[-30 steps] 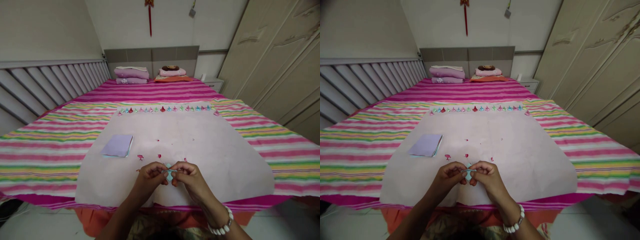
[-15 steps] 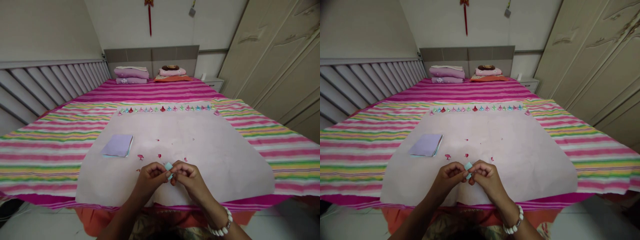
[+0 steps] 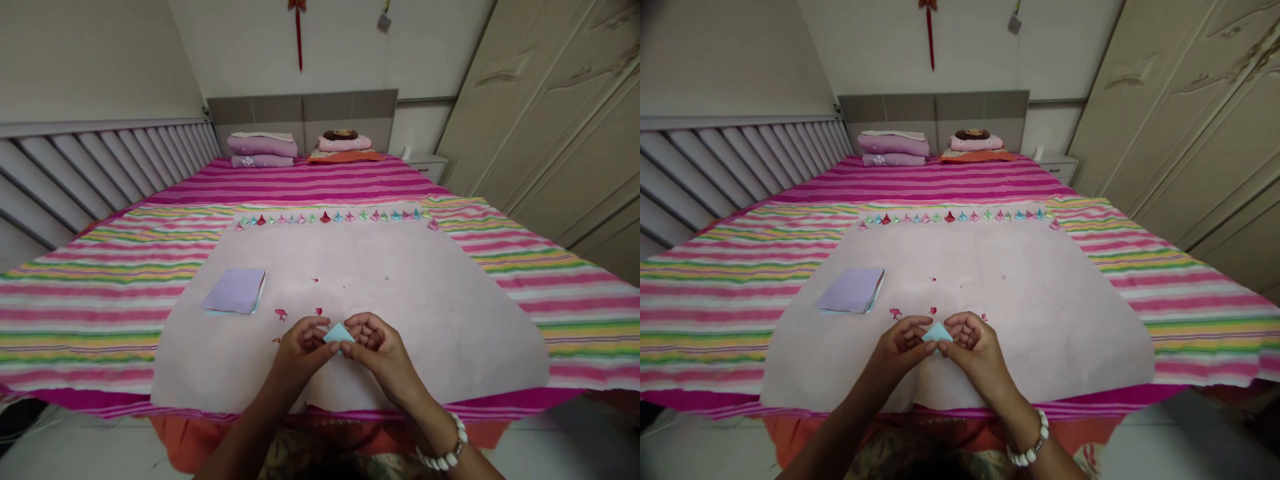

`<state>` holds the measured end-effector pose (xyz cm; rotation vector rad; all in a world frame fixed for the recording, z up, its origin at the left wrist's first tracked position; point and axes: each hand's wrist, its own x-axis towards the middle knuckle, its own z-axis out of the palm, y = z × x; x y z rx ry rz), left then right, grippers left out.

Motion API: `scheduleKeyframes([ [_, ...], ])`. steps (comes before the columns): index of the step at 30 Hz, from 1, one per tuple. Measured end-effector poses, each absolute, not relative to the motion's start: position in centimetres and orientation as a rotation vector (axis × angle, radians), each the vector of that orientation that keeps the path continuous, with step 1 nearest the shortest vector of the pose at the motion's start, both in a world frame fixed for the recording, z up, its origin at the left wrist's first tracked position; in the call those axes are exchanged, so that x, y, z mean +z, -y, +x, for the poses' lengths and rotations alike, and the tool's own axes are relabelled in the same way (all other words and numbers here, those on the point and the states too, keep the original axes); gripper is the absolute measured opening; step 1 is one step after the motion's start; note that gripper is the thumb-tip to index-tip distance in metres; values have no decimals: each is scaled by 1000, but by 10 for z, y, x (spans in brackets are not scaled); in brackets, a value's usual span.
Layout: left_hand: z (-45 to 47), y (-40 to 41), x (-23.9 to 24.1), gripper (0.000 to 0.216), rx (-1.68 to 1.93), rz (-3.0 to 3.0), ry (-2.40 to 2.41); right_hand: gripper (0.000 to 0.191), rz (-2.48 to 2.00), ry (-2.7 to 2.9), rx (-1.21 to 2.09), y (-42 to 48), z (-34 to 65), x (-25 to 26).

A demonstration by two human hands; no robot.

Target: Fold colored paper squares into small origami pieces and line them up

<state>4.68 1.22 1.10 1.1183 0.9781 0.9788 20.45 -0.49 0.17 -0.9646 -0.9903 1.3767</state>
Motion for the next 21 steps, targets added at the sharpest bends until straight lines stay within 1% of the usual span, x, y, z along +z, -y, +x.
scheduleKeyframes([
  [2,46,-12,12,26,912,1150,-969,37,-967,1004,1375,5,204,3],
  [10,46,-12,9,25,941,1206,-1055,41,-966,1001,1330,5,203,3],
  [13,47,-13,7,18,989,1220,-1044,40,-990,975,1307,5,203,3],
  [16,45,-12,6,14,1102,1293,-1051,30,-1007,988,1303,4,205,2],
  [19,43,-11,7,3,1110,1479,-1051,20,-1027,1049,1292,4,207,3],
  [21,42,-11,8,7,1104,1600,-1050,16,-1044,1089,1283,4,208,3],
])
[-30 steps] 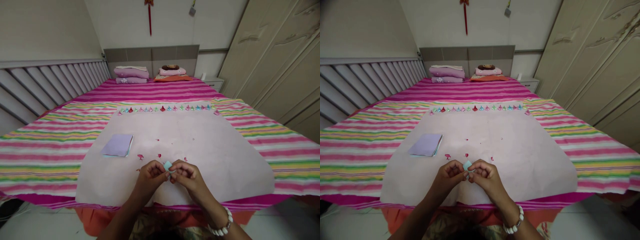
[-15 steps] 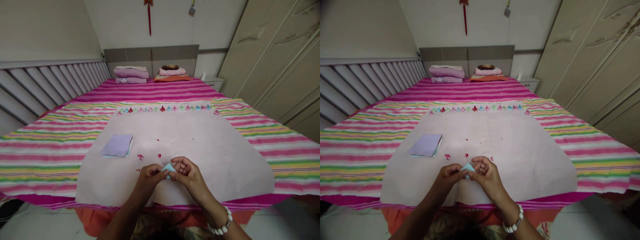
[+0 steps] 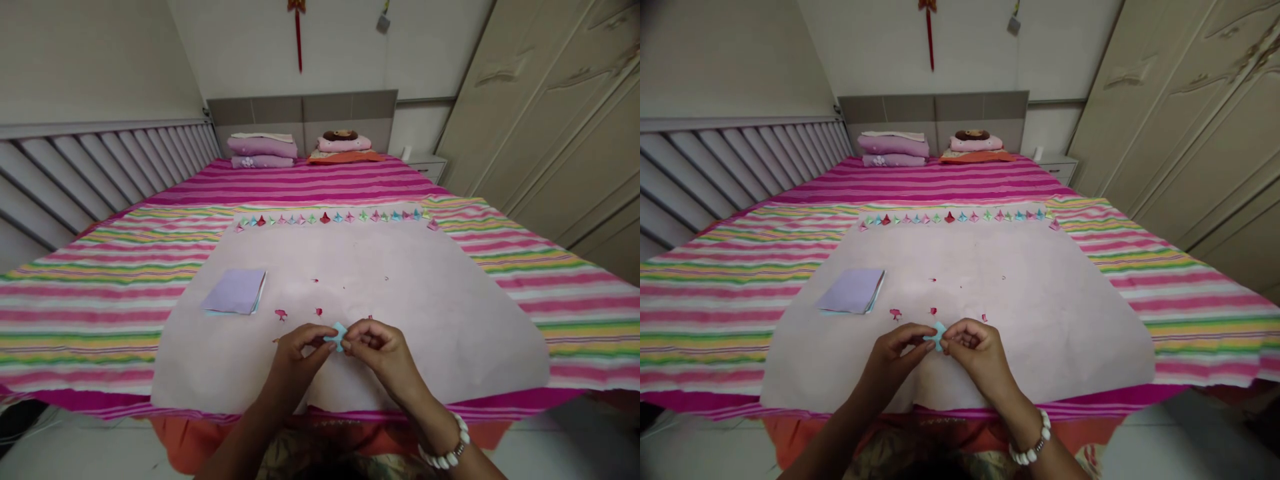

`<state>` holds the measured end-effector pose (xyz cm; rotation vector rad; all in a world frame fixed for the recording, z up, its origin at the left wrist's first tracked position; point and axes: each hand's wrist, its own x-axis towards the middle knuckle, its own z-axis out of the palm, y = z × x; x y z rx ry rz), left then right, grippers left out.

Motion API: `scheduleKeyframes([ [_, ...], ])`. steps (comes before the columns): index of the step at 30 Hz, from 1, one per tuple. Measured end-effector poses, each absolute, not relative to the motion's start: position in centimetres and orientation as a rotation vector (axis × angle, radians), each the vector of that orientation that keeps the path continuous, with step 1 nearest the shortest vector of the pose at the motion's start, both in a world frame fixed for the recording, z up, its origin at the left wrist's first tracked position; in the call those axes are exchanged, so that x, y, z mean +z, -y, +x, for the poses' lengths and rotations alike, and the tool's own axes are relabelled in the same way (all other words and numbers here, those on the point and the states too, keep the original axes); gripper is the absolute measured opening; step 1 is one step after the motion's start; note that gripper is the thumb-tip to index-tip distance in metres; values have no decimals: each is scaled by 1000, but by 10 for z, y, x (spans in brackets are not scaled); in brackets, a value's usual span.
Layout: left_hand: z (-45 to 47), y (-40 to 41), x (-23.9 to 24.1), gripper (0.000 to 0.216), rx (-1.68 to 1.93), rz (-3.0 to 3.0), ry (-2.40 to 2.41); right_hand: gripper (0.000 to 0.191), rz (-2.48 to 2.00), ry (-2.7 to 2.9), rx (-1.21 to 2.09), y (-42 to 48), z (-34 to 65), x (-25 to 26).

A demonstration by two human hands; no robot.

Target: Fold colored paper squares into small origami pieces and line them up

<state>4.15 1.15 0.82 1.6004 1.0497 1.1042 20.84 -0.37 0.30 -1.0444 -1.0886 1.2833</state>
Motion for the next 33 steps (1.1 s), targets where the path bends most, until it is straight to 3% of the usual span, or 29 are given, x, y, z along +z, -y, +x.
scheduleKeyframes([
  [10,40,-10,4,23,1111,1857,-1174,17,-1075,1407,967,3,209,2],
  [20,39,-11,4,11,1006,1951,-1244,19,-1072,1664,709,4,206,0],
  [33,40,-11,2,7,1052,2020,-1203,15,-1094,1745,711,6,206,10],
])
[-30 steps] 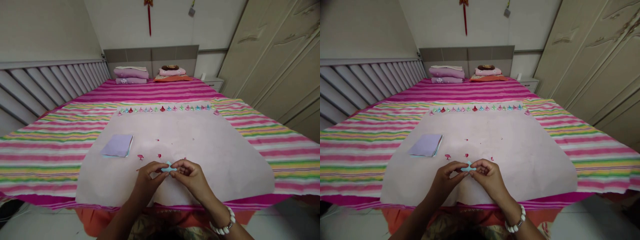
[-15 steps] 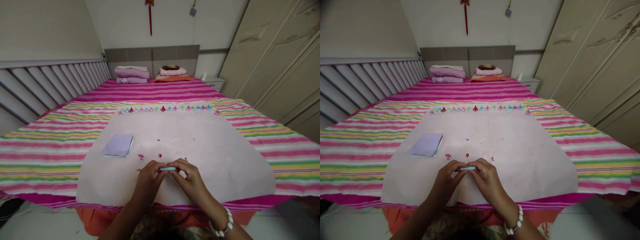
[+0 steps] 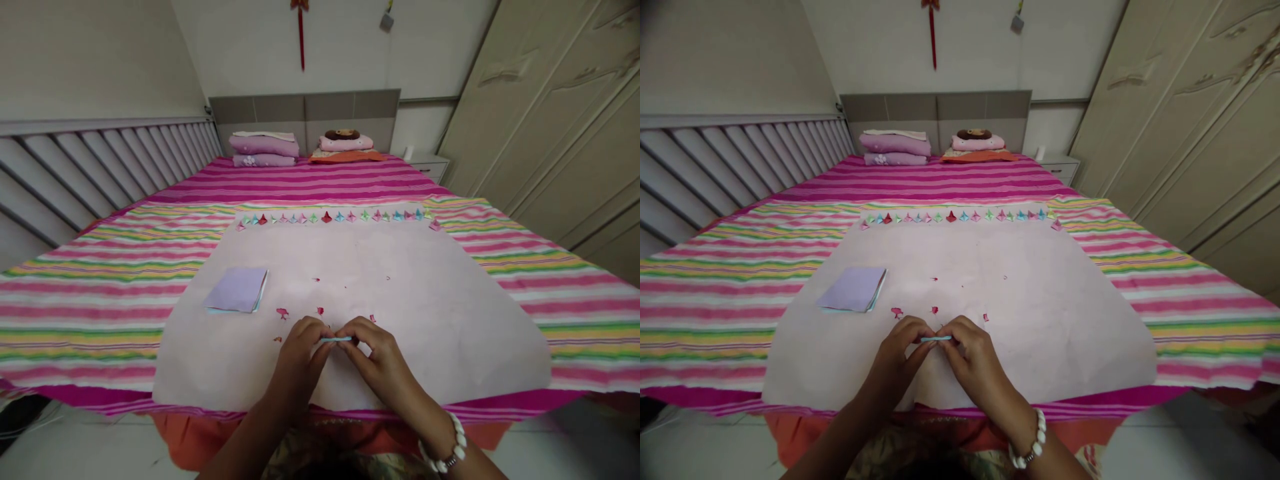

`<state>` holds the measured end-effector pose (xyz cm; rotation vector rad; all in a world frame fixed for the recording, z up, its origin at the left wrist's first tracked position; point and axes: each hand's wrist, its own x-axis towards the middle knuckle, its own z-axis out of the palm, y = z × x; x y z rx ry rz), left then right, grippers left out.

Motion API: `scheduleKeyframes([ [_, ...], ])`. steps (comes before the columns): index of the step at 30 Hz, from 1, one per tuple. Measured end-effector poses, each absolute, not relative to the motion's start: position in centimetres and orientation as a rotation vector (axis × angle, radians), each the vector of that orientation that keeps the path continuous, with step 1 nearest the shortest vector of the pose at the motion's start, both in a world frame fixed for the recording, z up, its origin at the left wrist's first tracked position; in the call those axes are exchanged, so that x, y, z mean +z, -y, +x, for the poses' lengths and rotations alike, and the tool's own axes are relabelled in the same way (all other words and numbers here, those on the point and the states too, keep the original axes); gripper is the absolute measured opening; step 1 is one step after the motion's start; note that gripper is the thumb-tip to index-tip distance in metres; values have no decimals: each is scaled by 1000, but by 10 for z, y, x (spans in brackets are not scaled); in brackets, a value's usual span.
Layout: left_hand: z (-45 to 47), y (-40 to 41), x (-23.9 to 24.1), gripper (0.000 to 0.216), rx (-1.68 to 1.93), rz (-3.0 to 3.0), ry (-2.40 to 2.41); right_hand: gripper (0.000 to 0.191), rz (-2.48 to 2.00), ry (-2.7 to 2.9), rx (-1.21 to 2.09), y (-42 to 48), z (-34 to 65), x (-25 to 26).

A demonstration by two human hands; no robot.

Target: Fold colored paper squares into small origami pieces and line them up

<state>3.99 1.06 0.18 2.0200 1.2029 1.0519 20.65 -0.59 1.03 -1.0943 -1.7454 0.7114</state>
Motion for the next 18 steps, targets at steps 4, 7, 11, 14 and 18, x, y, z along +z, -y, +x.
scheduleKeyframes([
  [4,35,-15,0,20,1056,1811,-1143,13,-1065,1745,713,7,208,8],
  [7,31,-17,1,12,1028,1790,-1108,13,-1037,1765,719,8,210,7],
  [11,30,-15,5,5,1035,1795,-1107,13,-1009,1786,715,8,211,7],
  [14,32,-12,8,5,1060,1873,-1107,12,-984,1766,722,6,211,7],
  [18,36,-11,8,9,1073,1911,-1105,10,-1021,1733,753,4,212,9],
])
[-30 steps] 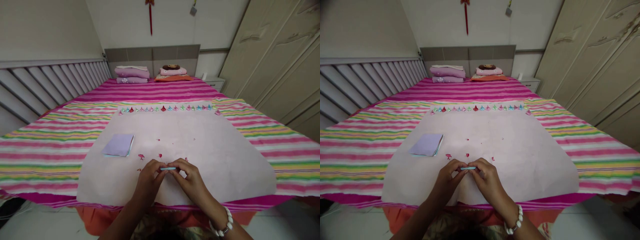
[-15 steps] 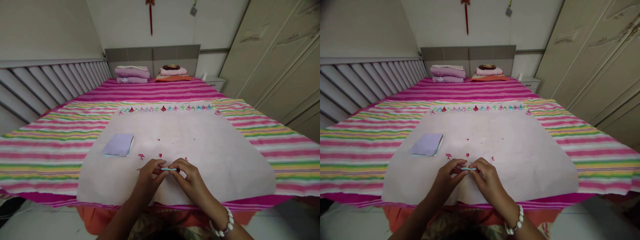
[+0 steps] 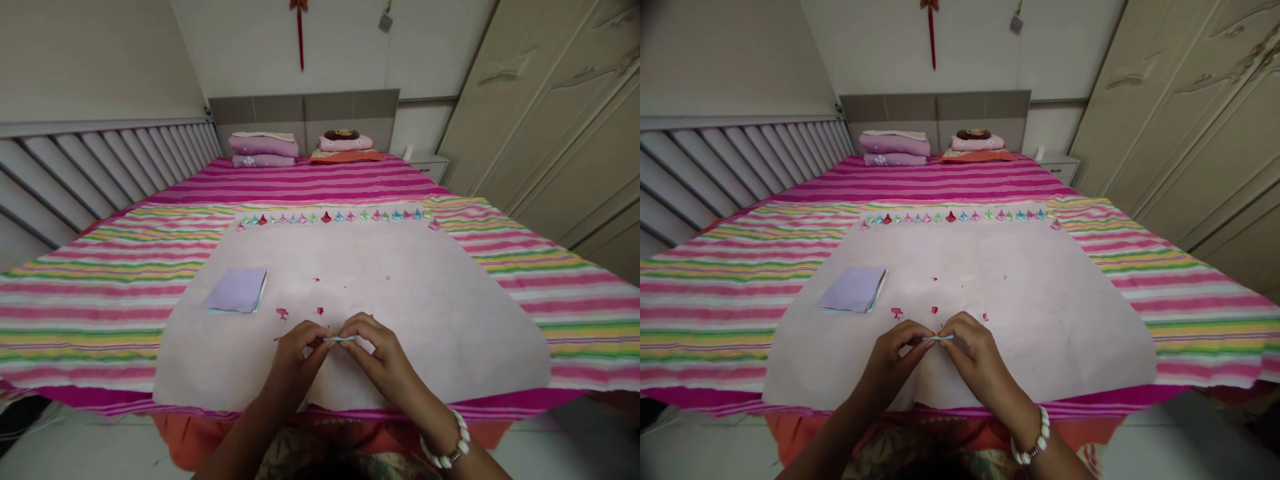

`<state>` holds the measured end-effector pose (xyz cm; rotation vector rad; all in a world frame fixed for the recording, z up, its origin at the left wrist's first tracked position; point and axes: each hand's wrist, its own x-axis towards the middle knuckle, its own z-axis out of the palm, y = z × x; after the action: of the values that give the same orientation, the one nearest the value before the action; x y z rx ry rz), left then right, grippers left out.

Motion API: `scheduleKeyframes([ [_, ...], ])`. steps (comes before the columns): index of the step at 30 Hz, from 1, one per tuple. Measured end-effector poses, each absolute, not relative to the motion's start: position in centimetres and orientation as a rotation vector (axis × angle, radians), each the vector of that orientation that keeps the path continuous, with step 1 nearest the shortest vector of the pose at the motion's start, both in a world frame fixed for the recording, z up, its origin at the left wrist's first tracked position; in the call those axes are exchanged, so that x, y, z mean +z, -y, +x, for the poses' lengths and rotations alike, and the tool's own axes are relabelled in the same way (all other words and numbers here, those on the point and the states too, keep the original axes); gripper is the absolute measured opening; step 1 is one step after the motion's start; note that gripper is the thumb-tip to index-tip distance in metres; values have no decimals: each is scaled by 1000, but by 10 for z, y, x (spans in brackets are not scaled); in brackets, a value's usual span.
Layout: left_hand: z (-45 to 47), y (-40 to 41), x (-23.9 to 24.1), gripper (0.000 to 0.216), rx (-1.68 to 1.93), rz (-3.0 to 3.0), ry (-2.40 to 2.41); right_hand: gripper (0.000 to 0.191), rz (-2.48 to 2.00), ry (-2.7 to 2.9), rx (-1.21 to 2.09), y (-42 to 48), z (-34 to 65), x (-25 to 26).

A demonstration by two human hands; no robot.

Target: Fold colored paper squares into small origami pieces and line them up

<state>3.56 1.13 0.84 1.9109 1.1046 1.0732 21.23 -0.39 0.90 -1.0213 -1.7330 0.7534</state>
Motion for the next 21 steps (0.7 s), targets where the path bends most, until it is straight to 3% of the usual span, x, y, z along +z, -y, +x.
scheduleKeyframes([
  [8,37,-12,13,22,934,1873,-1087,7,-1145,1523,1003,3,213,7],
  [13,38,-12,10,22,974,1643,-1117,17,-1164,1239,1395,-1,215,3],
  [21,47,-21,-4,32,921,1207,-1150,27,-1092,1079,1527,-11,213,-9],
])
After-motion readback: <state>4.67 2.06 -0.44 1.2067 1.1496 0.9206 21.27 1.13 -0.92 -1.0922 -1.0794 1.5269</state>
